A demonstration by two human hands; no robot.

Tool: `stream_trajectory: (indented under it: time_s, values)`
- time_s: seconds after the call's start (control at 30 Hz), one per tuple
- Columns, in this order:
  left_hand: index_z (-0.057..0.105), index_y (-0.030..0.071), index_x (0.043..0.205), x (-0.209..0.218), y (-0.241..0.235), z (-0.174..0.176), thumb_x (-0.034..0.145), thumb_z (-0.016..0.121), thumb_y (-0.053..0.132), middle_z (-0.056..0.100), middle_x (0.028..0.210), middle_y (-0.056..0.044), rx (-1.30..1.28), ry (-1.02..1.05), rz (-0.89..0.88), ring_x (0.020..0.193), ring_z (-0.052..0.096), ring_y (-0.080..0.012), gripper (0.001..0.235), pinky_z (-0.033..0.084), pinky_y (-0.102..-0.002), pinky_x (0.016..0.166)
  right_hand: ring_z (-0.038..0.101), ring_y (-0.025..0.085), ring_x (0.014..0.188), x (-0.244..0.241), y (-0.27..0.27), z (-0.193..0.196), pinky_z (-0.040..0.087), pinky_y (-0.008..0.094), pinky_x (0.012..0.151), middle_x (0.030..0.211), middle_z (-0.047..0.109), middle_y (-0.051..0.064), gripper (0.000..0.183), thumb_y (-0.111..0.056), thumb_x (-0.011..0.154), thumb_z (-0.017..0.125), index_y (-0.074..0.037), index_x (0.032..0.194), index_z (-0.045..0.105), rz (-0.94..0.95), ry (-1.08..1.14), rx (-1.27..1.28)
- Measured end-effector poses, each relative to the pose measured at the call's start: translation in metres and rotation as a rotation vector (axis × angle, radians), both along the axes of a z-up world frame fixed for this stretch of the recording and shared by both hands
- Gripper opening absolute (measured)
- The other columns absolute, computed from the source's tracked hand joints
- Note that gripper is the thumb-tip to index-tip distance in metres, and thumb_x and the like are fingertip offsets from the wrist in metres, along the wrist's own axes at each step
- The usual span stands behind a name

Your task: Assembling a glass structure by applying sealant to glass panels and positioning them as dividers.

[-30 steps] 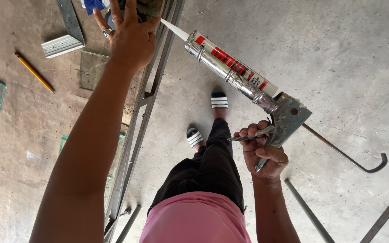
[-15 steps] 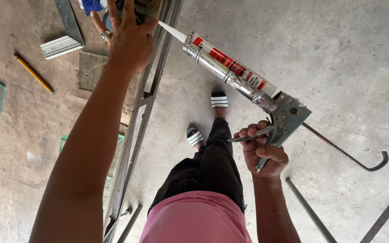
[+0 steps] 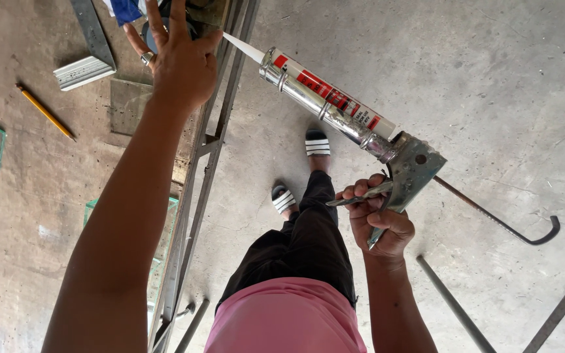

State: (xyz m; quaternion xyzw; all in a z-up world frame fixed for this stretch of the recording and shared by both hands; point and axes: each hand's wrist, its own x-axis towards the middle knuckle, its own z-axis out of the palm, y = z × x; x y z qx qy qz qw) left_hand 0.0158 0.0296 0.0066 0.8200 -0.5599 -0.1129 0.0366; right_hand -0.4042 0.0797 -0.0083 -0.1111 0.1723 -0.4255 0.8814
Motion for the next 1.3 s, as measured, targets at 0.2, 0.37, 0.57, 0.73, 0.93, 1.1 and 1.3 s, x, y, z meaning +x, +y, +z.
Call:
stream_trajectory:
  time_s: [0.2,0.37,0.57,0.73,0.93,1.1,1.3]
  values:
    - [0.078,0.034,0.132,0.003,-0.011,0.001,0.104,0.060,0.012,0.010,0.169,-0.012,-0.068,0.003,-0.011,0.148,-0.012,-0.0493,0.040,-0.019,-0.078,0.106,0.061,0.031,0.113,0.003,-0.004,0.000,0.045,0.054,0.109,0.112,0.064,0.012,0.059,-0.002,0.071,0.053,-0.006,0.130,0.059,-0.014,0.023,0.000]
    - [0.076,0.033,0.143,-0.004,-0.019,0.013,0.109,0.061,0.018,0.001,0.163,-0.007,0.072,0.058,0.079,0.142,-0.015,-0.0419,0.040,0.020,-0.089,0.106,0.061,0.031,0.113,0.004,-0.004,0.001,0.045,0.052,0.110,0.113,0.063,0.011,0.057,-0.001,0.072,0.054,-0.006,0.129,0.057,-0.011,0.016,0.012]
    - [0.077,0.034,0.141,0.001,-0.017,0.010,0.109,0.061,0.019,0.001,0.166,-0.005,0.055,0.078,0.071,0.145,-0.015,-0.0433,0.038,0.005,-0.086,0.105,0.060,0.031,0.112,0.004,-0.005,0.002,0.044,0.052,0.110,0.112,0.063,0.010,0.057,-0.002,0.073,0.055,-0.007,0.129,0.057,-0.009,0.025,0.006]
    - [0.080,0.032,0.139,0.001,-0.018,0.013,0.111,0.062,0.019,0.000,0.164,-0.002,0.069,0.098,0.077,0.144,-0.010,-0.0448,0.036,0.022,-0.093,0.104,0.060,0.032,0.110,0.004,-0.006,0.003,0.045,0.052,0.108,0.109,0.063,0.011,0.056,-0.003,0.072,0.056,-0.007,0.128,0.058,-0.020,0.043,0.016]
    - [0.079,0.032,0.139,0.003,-0.016,0.010,0.111,0.061,0.017,-0.003,0.167,-0.002,0.062,0.104,0.081,0.144,-0.020,-0.0388,0.037,-0.004,-0.085,0.113,0.060,0.031,0.110,0.005,-0.004,0.003,0.044,0.052,0.107,0.111,0.063,0.011,0.053,-0.004,0.074,0.058,-0.007,0.127,0.058,-0.014,0.022,0.013]
    - [0.079,0.030,0.138,0.000,-0.016,0.015,0.109,0.064,0.012,0.008,0.164,-0.007,0.036,0.083,0.051,0.140,-0.017,-0.0392,0.037,0.016,-0.092,0.106,0.060,0.032,0.111,0.003,-0.003,0.001,0.044,0.053,0.108,0.111,0.063,0.012,0.055,-0.002,0.074,0.057,-0.007,0.129,0.058,-0.013,0.013,0.009]
    - [0.076,0.033,0.136,0.005,-0.011,0.004,0.106,0.063,0.015,0.008,0.171,-0.009,-0.010,0.045,0.010,0.147,-0.018,-0.0405,0.037,-0.022,-0.074,0.107,0.061,0.031,0.114,0.004,-0.002,0.000,0.044,0.052,0.110,0.113,0.064,0.012,0.055,-0.002,0.076,0.057,-0.008,0.131,0.058,-0.013,-0.005,0.007]
